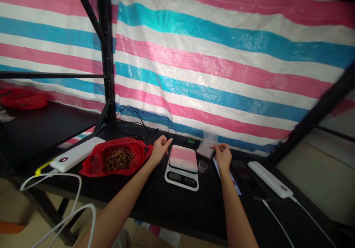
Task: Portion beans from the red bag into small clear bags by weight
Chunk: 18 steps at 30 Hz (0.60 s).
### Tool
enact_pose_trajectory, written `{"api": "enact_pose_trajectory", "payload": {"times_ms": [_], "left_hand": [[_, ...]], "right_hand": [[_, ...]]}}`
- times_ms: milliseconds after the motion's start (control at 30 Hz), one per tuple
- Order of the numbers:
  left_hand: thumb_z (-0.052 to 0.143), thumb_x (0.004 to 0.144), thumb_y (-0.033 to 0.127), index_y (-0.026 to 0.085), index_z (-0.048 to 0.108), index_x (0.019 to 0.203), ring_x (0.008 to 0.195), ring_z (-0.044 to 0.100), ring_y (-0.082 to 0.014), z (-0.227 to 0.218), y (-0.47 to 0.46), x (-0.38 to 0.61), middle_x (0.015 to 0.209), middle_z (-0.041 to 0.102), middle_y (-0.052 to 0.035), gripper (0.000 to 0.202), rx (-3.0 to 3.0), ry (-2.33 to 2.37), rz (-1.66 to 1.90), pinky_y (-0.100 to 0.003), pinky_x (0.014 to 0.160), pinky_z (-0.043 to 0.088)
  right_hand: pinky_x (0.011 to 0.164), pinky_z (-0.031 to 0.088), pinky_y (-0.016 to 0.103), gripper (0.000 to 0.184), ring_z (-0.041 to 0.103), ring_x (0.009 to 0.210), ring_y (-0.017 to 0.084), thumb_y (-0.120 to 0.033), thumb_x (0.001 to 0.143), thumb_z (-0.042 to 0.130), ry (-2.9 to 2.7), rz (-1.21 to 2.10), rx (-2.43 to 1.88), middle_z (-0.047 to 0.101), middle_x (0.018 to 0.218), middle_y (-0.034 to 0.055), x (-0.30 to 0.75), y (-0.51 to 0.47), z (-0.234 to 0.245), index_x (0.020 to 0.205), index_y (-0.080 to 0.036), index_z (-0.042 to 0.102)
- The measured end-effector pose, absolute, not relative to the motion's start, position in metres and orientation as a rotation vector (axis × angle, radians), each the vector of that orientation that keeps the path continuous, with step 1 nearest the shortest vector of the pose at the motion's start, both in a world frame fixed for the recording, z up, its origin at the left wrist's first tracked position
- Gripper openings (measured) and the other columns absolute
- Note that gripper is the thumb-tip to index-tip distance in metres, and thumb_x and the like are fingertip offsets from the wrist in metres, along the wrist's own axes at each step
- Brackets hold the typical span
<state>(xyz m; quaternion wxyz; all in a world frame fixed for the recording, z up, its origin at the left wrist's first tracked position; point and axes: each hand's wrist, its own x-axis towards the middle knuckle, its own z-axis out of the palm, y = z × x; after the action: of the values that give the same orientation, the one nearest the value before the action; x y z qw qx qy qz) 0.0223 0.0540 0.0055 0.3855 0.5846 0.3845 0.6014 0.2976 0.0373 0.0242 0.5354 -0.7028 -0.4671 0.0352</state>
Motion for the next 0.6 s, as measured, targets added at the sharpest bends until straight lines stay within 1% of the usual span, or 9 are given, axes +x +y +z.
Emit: {"api": "enact_pose_trajectory", "payload": {"times_ms": [67,133,200,267,333,400,500,600], "left_hand": [[0.051,0.076,0.048,0.02,0.031,0.061,0.03,0.039,-0.0064,0.004,0.056,0.021,0.037,0.031,0.0118,0.038,1.481,0.987,1.58,-0.017,0.035,0.026],[0.049,0.078,0.047,0.02,0.03,0.061,0.03,0.039,-0.0061,0.002,0.057,0.021,0.036,0.032,0.0115,0.037,1.519,0.985,1.572,-0.016,0.036,0.026],[0.047,0.08,0.046,0.02,0.031,0.06,0.03,0.039,-0.0059,0.001,0.056,0.021,0.036,0.034,0.011,0.037,1.562,0.993,1.55,-0.016,0.037,0.027],[0.046,0.08,0.045,0.019,0.032,0.06,0.03,0.039,-0.0058,0.0,0.055,0.022,0.035,0.035,0.0107,0.036,1.589,1.002,1.534,-0.016,0.038,0.027],[0.046,0.08,0.045,0.019,0.033,0.061,0.03,0.038,-0.0058,0.001,0.056,0.022,0.035,0.036,0.0106,0.035,1.595,1.005,1.531,-0.016,0.037,0.027],[0.046,0.08,0.045,0.019,0.034,0.061,0.03,0.039,-0.0061,0.001,0.057,0.022,0.036,0.036,0.0106,0.034,1.588,1.003,1.529,-0.016,0.037,0.027],[0.047,0.078,0.045,0.019,0.035,0.063,0.028,0.039,-0.0064,0.001,0.06,0.021,0.034,0.034,0.0114,0.033,1.565,1.009,1.505,-0.016,0.034,0.024],[0.048,0.077,0.046,0.02,0.038,0.067,0.025,0.037,-0.0068,0.0,0.062,0.02,0.032,0.034,0.0122,0.03,1.559,0.999,1.446,-0.016,0.032,0.019]], "right_hand": [[0.046,0.039,0.024,0.021,0.049,0.032,0.011,-0.036,0.078,0.05,-1.141,0.126,-1.779,0.071,0.073,0.0041,0.301,0.033,0.022,0.087,-0.018,0.054],[0.052,0.04,0.024,0.014,0.053,0.036,0.011,-0.032,0.078,0.05,-1.171,0.155,-1.854,0.07,0.073,0.002,0.297,0.028,0.021,0.083,-0.019,0.054],[0.056,0.04,0.025,0.014,0.056,0.041,0.013,-0.032,0.08,0.049,-1.22,0.104,-1.937,0.07,0.071,0.0017,0.291,0.024,0.021,0.081,-0.02,0.055],[0.059,0.04,0.026,0.019,0.06,0.052,0.016,-0.034,0.082,0.045,-1.285,0.006,-2.025,0.068,0.067,0.0027,0.285,0.023,0.022,0.078,-0.02,0.057],[0.061,0.04,0.027,0.022,0.062,0.066,0.02,-0.036,0.083,0.044,-1.32,-0.105,-2.108,0.067,0.07,0.0048,0.282,0.022,0.022,0.078,-0.02,0.058],[0.062,0.04,0.028,0.024,0.062,0.074,0.022,-0.038,0.083,0.045,-1.332,-0.178,-2.2,0.067,0.075,0.0072,0.281,0.022,0.022,0.081,-0.02,0.059],[0.063,0.041,0.029,0.025,0.062,0.077,0.023,-0.04,0.081,0.048,-1.361,-0.198,-2.311,0.065,0.079,0.0082,0.282,0.022,0.022,0.087,-0.019,0.06],[0.062,0.04,0.028,0.021,0.062,0.077,0.022,-0.035,0.081,0.047,-1.393,-0.192,-2.33,0.065,0.08,0.0077,0.282,0.023,0.022,0.089,-0.02,0.059]]}}
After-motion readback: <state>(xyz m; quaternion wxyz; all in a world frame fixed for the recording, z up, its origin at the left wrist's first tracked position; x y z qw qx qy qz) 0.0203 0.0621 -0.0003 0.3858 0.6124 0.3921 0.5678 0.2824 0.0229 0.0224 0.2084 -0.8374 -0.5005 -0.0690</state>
